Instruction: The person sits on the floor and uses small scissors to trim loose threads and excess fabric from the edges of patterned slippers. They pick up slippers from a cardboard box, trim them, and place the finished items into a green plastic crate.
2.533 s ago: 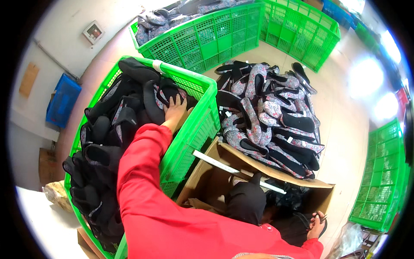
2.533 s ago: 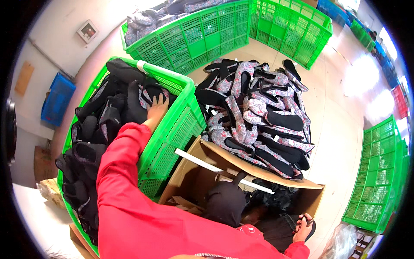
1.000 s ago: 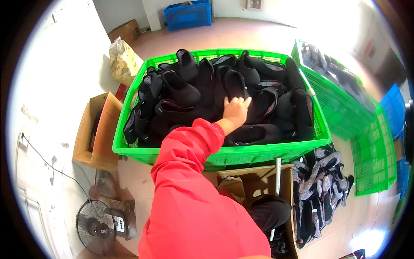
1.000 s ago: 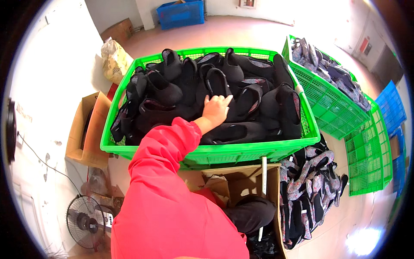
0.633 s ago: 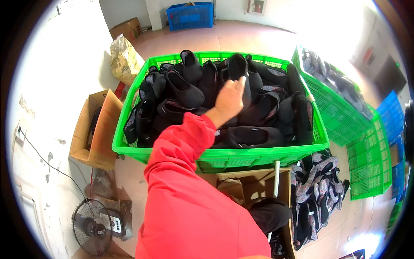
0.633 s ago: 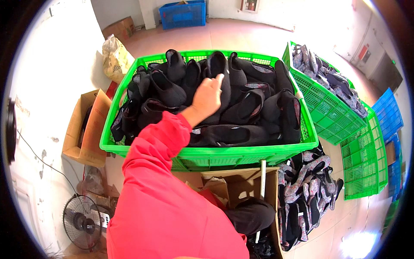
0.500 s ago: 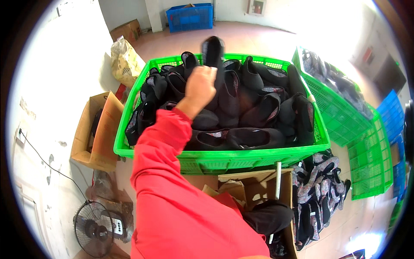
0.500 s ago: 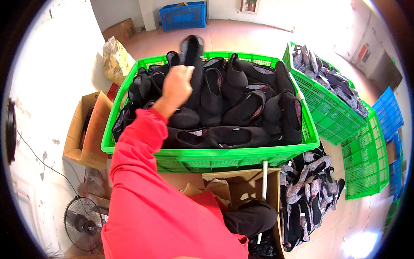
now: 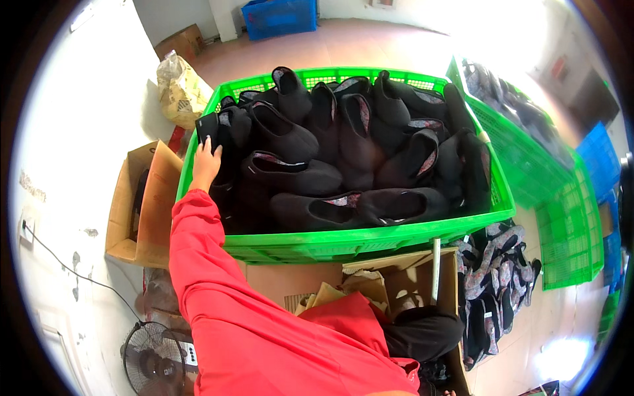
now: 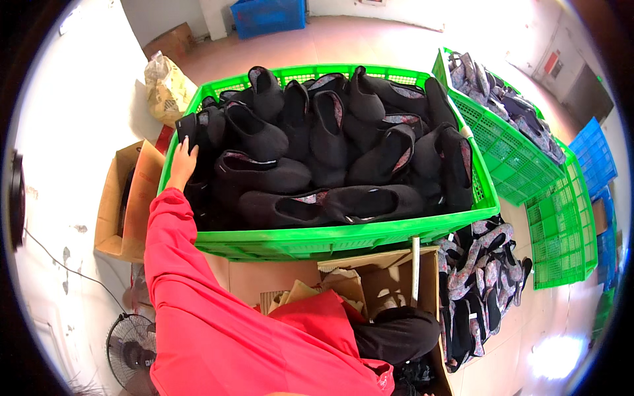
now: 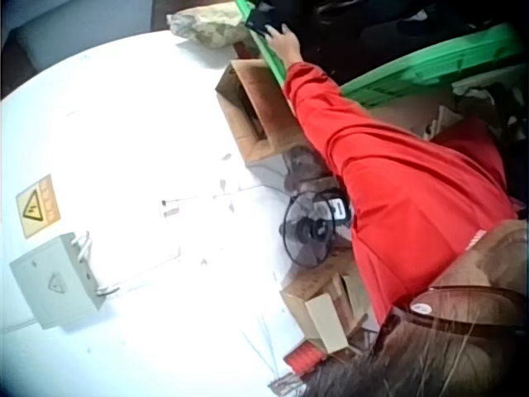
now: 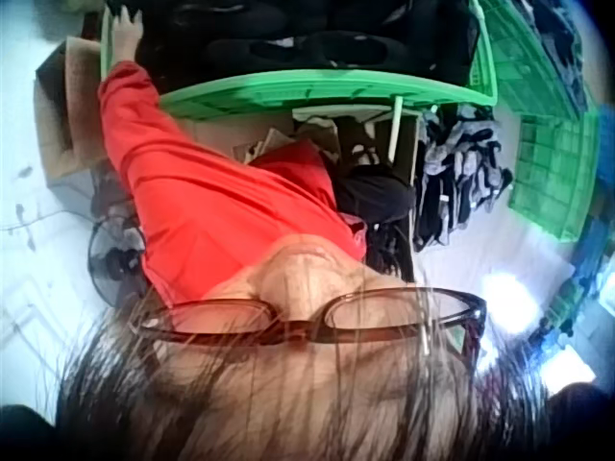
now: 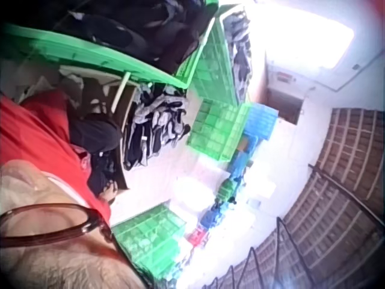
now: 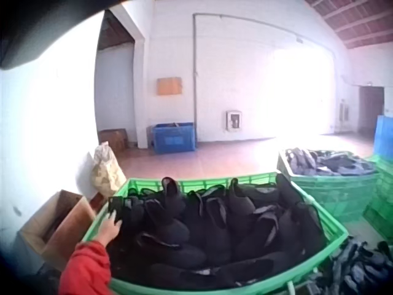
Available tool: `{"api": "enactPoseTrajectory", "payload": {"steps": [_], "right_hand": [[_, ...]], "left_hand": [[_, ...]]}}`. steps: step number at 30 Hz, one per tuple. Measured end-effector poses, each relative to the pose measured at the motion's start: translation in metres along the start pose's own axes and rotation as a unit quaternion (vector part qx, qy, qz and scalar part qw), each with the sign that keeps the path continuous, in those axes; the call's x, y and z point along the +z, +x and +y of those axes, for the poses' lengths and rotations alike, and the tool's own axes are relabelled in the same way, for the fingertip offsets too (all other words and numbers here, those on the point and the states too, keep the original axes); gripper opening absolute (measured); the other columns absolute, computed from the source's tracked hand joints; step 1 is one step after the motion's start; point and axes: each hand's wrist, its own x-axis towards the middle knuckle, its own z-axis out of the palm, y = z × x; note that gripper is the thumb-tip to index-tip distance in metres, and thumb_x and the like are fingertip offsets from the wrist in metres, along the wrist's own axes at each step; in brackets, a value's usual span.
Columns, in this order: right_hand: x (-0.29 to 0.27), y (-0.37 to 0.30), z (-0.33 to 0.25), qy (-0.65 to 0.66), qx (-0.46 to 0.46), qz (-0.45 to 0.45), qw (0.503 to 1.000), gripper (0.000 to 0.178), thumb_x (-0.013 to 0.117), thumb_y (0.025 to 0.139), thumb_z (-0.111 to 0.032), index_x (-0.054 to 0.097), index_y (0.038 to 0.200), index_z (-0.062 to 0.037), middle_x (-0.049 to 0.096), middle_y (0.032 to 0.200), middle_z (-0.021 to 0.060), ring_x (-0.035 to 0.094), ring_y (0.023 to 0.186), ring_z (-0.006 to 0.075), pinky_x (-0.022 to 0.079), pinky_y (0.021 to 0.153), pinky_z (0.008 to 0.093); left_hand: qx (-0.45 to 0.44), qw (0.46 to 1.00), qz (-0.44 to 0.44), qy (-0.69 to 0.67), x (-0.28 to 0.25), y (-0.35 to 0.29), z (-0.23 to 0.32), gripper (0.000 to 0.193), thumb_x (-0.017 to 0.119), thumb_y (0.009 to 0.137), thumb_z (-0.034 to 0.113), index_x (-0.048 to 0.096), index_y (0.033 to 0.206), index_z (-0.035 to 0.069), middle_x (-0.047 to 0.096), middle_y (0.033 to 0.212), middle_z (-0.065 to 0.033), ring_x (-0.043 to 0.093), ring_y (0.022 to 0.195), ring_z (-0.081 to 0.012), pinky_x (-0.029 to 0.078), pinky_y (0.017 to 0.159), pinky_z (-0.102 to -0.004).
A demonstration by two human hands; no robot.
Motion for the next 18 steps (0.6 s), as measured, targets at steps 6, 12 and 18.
{"api": "enactPoseTrajectory", "payload": {"steps": [6, 12, 18], "right_hand": [[0.006, -0.011, 0.008, -0.014, -0.093, -0.02, 0.995, 0.028, 0.065, 0.089, -0.009, 0.067, 0.116, -0.0131, 0.069, 0.094, 0.0023, 0.061, 0.077, 0.0117, 0.044, 0.06, 0.0231], [0.048, 0.023, 0.015, -0.024, -0.032, -0.093, 0.995, 0.027, 0.065, 0.089, -0.009, 0.067, 0.116, -0.0133, 0.07, 0.093, 0.0027, 0.06, 0.075, 0.0117, 0.044, 0.058, 0.0231], [-0.002, -0.02, 0.011, -0.026, -0.032, 0.007, 0.999, 0.026, 0.064, 0.09, -0.009, 0.067, 0.116, -0.0135, 0.07, 0.092, 0.0031, 0.06, 0.072, 0.0118, 0.044, 0.057, 0.0231]], "left_hand": [[-0.029, 0.947, -0.289, 0.139, 0.038, -0.038, 0.047, 0.066, 0.046, 0.1, 0.05, 0.018, 0.159, 0.038, 0.016, 0.167, -0.001, 0.026, 0.15, -0.0338, 0.03, 0.109, -0.0703], [0.063, 0.969, -0.226, 0.076, 0.049, 0.03, -0.13, 0.064, 0.046, 0.099, 0.05, 0.027, 0.157, 0.032, 0.023, 0.165, -0.0084, 0.03, 0.147, -0.0389, 0.033, 0.11, -0.0636], [0.048, 0.991, -0.125, -0.017, -0.022, 0.026, 0.12, 0.07, 0.045, 0.096, 0.061, 0.037, 0.153, 0.019, 0.035, 0.158, -0.013, 0.033, 0.142, -0.0448, 0.035, 0.109, -0.0617]]}}
